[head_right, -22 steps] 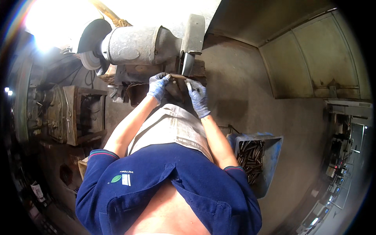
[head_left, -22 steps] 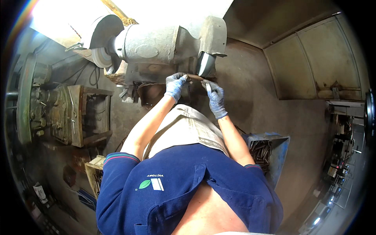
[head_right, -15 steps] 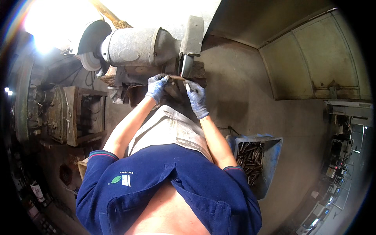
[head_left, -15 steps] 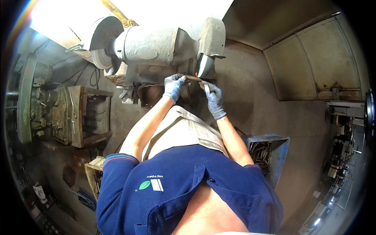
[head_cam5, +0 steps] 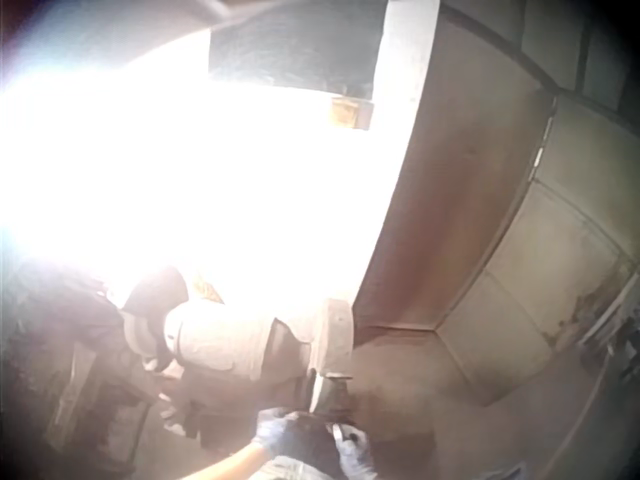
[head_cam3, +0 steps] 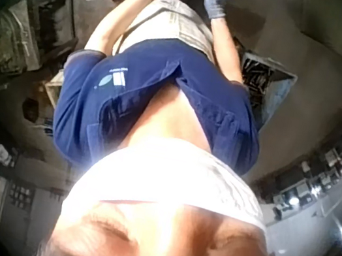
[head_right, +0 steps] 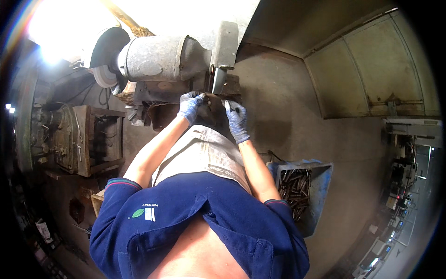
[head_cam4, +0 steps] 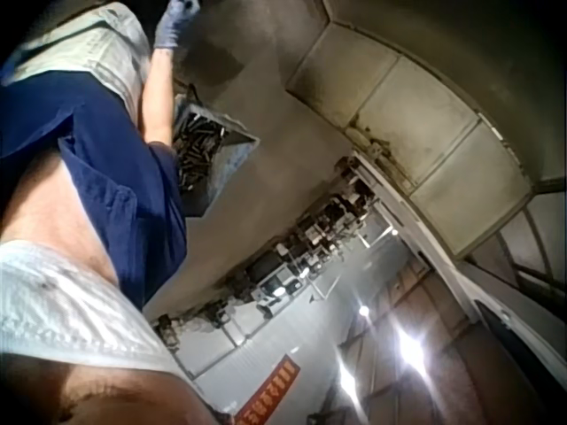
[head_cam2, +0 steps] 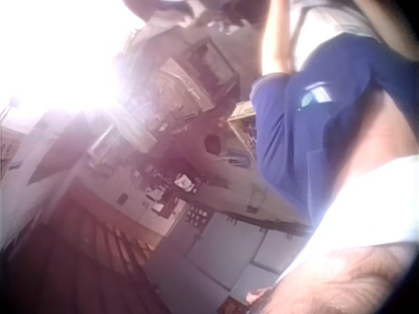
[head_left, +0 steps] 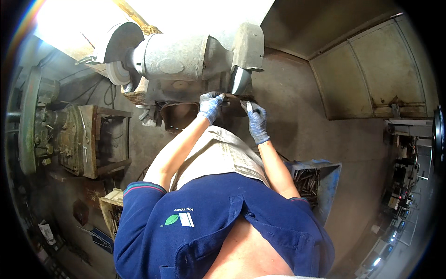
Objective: The person grinds the ends and edges of metal cylindrical parts using a bench grinder. The person picks up a part from a container, holds it against the grinding wheel, and then places the finished part into a separate bin.
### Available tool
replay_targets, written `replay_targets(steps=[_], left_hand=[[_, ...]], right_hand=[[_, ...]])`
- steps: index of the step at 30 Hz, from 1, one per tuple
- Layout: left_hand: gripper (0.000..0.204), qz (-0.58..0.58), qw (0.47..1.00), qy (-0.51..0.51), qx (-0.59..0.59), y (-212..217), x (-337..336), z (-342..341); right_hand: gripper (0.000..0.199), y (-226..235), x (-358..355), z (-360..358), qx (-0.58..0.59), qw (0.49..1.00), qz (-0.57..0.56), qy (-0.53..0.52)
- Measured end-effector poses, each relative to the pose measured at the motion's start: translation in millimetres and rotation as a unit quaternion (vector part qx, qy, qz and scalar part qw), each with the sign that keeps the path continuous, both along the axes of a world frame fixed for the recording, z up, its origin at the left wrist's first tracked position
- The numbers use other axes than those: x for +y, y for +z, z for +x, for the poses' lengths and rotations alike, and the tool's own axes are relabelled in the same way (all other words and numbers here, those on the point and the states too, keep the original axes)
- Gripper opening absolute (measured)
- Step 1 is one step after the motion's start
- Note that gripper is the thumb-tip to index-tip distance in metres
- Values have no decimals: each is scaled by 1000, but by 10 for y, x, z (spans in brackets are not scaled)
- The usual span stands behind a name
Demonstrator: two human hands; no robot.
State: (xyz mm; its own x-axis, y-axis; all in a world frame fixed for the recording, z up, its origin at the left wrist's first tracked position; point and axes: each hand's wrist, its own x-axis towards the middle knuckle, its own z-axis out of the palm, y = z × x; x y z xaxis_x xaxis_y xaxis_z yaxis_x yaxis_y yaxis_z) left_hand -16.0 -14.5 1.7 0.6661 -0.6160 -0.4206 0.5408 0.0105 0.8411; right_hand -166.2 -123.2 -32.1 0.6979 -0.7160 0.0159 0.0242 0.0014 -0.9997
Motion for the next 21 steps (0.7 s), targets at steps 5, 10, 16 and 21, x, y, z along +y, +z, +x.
replay_targets(steps=[5,10,16,21], left_hand=[[8,-6,1000,6,-12,-55,100,142],[12,8,999,1,-34,-108,163,259],[10,-49,998,-3,-25,-92,280,293],[12,-68,988,-60,-126,134,606,97]], right_hand=[[24,36,141,155,-5,999,34,4],[23,-1,212,238,-21,998,53,3],[21,53,267,253,-79,996,4,31],[26,700,490,-68,-28,920,-389,26]])
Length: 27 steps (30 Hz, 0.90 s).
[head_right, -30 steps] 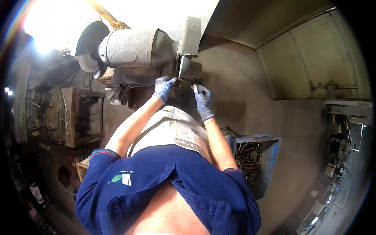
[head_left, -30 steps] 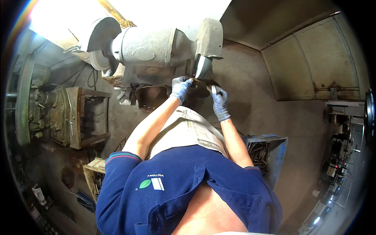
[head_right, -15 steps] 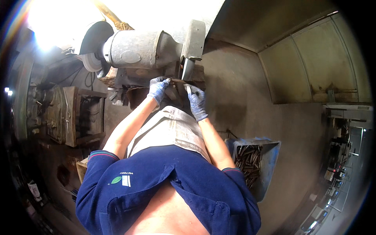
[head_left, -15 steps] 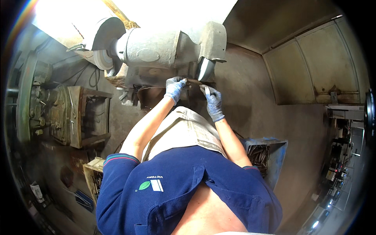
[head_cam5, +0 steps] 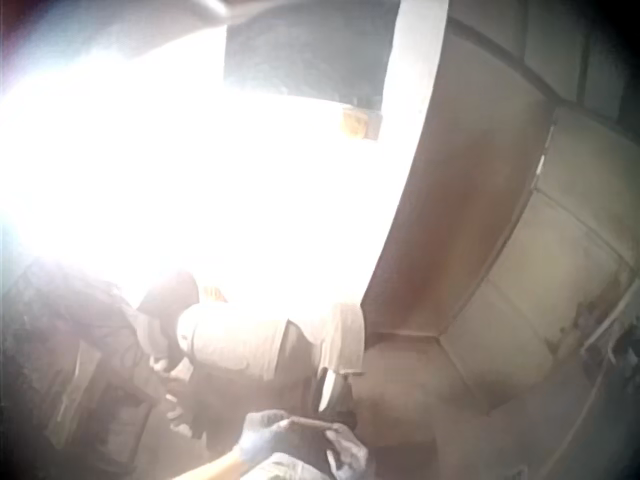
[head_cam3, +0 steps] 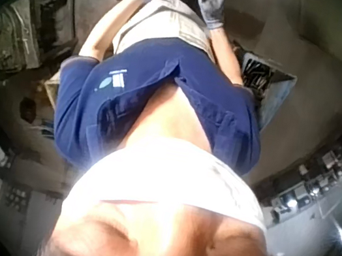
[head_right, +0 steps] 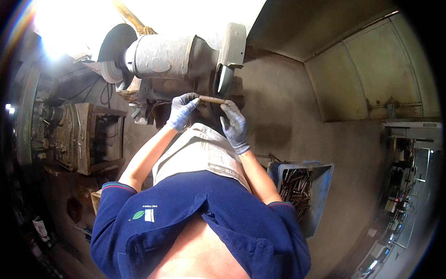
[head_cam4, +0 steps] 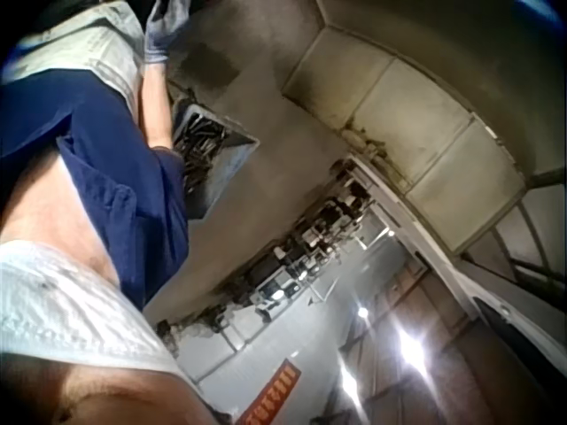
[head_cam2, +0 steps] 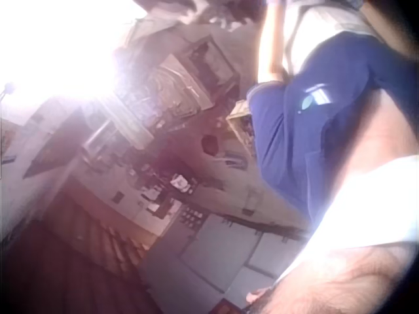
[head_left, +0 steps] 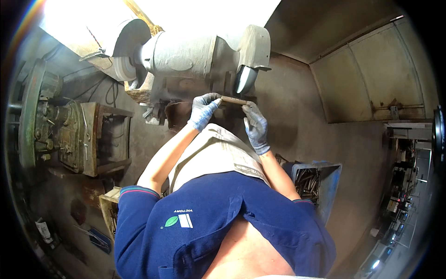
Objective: The person grinds the ends and edges of metal cylindrical parts using a bench grinder. The person picks up a part from a container, holds it against the grinding wheel, and then places the finished part into a separate bin.
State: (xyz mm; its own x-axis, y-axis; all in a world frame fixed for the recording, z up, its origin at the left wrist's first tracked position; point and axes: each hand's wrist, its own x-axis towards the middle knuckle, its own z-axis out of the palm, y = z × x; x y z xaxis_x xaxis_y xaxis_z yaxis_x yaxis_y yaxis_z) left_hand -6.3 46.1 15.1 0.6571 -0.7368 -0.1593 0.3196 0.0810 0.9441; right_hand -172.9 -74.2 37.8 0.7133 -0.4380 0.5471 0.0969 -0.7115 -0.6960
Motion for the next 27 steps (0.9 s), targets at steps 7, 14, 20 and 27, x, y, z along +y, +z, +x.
replay_targets(steps=[7,14,20,27], left_hand=[[15,-97,995,1,-37,262,206,-183],[19,-129,987,10,-97,412,304,-211],[22,-123,976,1,-177,438,328,-217],[15,-42,998,-27,-32,497,193,-191]], right_hand=[[41,296,251,-213,-62,996,67,16],[47,381,350,-234,-80,995,56,18],[48,558,398,-299,-67,997,-26,-2],[31,435,275,-273,-15,999,4,-51]])
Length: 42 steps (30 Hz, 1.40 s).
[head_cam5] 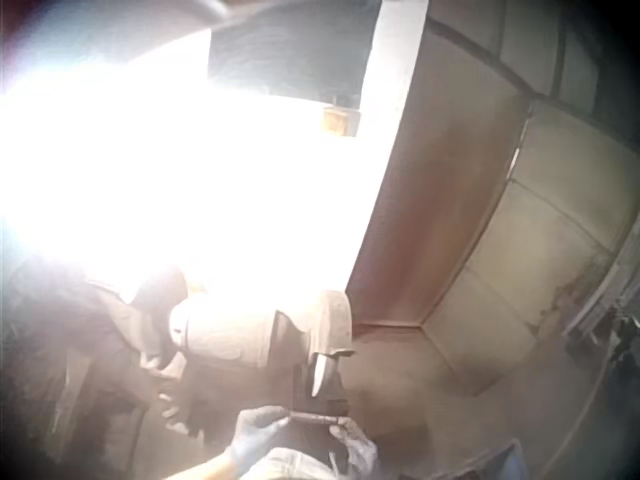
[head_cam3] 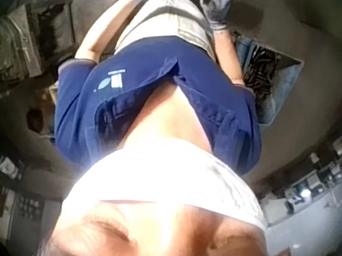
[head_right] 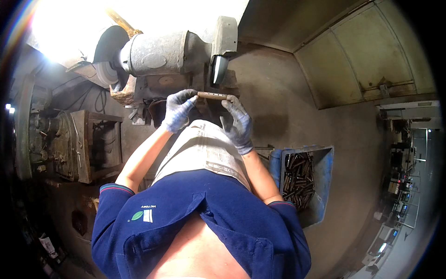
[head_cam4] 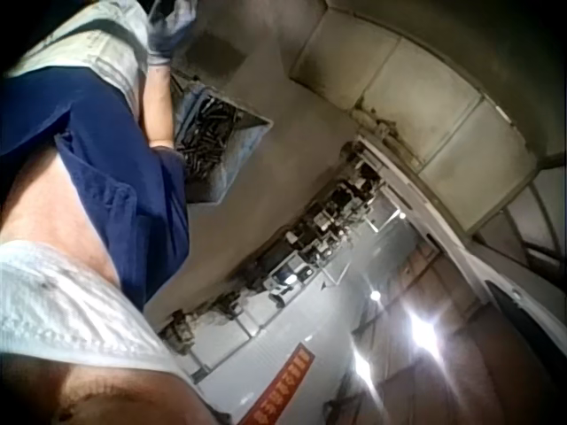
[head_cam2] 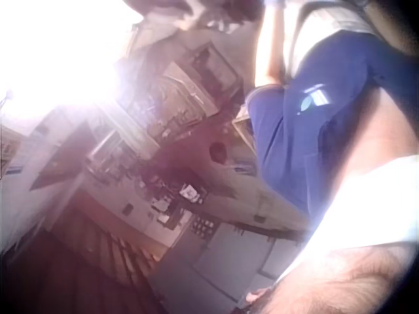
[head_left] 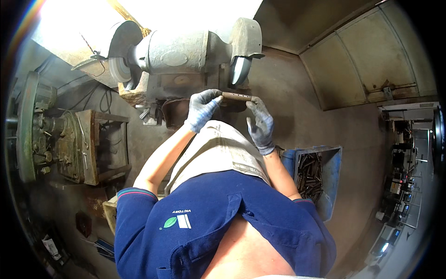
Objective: The person grinds the ends and edges of metal cylindrical parts using a bench grinder. The person picks up a part from a container, holds it against the grinding wheel, and then places the finished part into a separate bin.
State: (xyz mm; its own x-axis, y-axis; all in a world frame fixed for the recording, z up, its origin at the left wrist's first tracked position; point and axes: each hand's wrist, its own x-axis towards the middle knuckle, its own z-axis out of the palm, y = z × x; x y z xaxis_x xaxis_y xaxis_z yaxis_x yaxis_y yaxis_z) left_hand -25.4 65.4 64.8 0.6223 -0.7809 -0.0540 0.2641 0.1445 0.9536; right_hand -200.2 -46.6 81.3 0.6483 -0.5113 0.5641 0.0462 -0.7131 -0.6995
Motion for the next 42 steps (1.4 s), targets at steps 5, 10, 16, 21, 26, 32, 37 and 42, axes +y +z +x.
replay_targets(steps=[5,10,16,21,26,32,37,42], left_hand=[[14,38,998,-30,40,-251,-308,132],[10,64,998,-20,20,-642,-660,224],[10,105,993,-6,46,-696,-817,109],[10,117,990,18,80,-609,-817,132],[11,168,985,37,-10,-567,-690,259],[10,164,985,46,2,-788,-558,441],[10,137,990,30,24,-598,-461,452],[16,85,996,-4,17,-270,-173,335]], right_hand=[[24,-420,-314,143,12,998,62,-9],[16,-647,-604,261,20,985,173,-10],[11,-952,-796,237,3,974,224,-40],[14,-978,-785,292,38,963,261,-54],[16,-1074,-680,447,18,945,326,-14],[14,-1102,-504,642,-26,919,394,3],[14,-1100,-453,649,-39,923,382,15],[30,-443,-180,409,20,1000,6,-16]])
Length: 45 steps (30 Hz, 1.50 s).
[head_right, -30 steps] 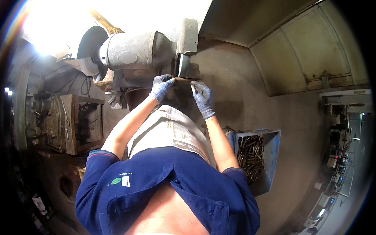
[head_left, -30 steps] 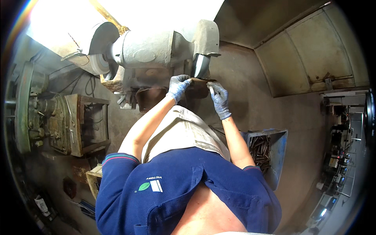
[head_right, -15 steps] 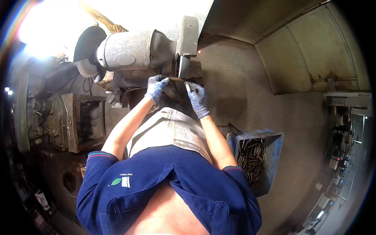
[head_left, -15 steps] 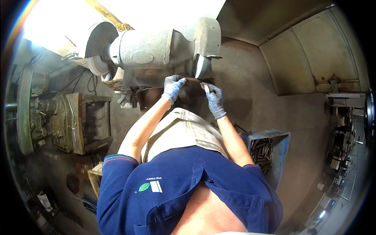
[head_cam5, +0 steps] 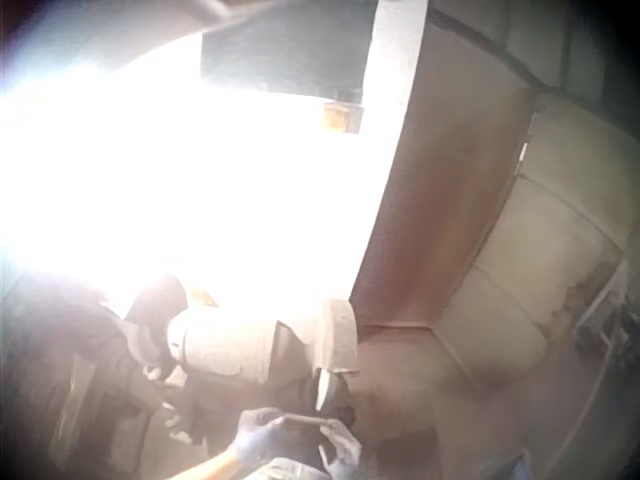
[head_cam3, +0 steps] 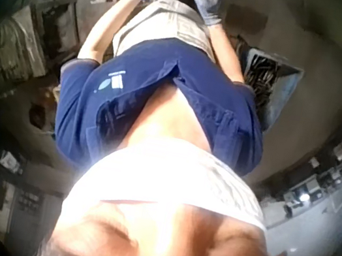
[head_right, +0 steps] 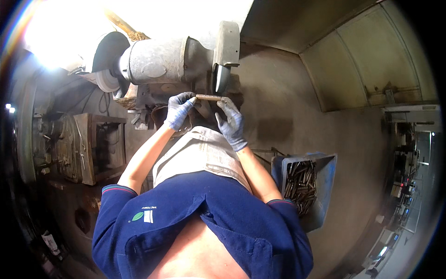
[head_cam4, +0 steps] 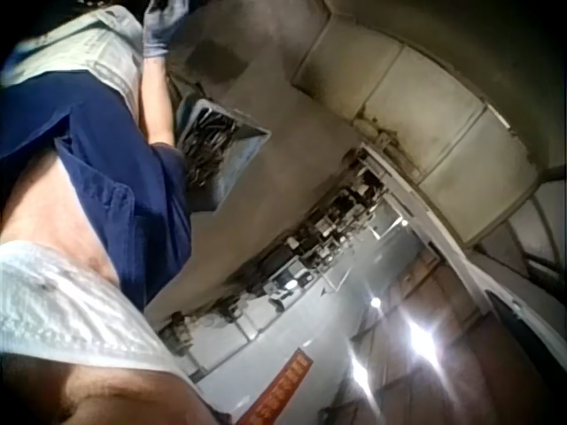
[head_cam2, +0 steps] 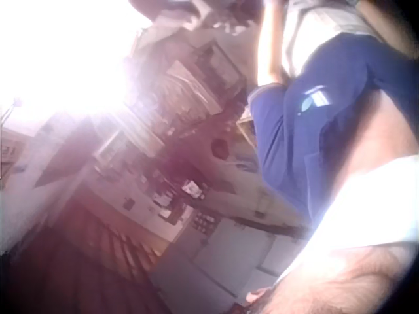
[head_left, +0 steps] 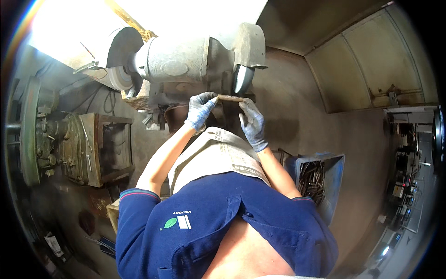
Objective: The person grinds the ends and edges of metal cylindrical parts using a bench grinder. The person picks up a part from a container, holds it against the grinding wheel, and then places the finished part into a separate bin.
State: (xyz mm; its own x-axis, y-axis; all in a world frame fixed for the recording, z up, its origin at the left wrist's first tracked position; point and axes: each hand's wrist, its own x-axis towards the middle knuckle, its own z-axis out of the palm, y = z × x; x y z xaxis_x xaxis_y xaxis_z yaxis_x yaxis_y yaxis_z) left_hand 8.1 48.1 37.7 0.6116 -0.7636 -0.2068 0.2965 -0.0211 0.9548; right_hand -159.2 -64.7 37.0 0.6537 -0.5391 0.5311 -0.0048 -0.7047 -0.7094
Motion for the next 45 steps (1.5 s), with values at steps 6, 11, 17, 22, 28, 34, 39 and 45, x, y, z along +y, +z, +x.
replay_targets(steps=[6,11,17,22,28,34,39,45], left_hand=[[17,-127,991,-33,-4,163,155,-192],[16,-172,982,-63,-39,390,220,-372],[15,-194,974,-98,-68,583,271,-701],[14,-206,970,-98,-82,659,315,-852],[18,-152,969,-148,-125,743,201,-999],[13,-41,937,-245,-244,209,159,-923],[17,-5,971,-164,-176,-1232,690,-578],[17,123,871,-352,-319,-1020,557,-466]], right_hand=[[45,570,339,-352,-28,995,-90,14],[57,822,534,-575,-7,989,-146,4],[58,1003,760,-942,14,980,-196,-31],[59,1004,784,-1112,-1,980,-196,-38],[55,989,742,-1345,-29,988,-130,-76],[51,684,634,-2139,-4,970,-70,-234],[53,476,551,-3075,12,909,-45,-415],[41,432,539,-2957,126,925,41,-357]])
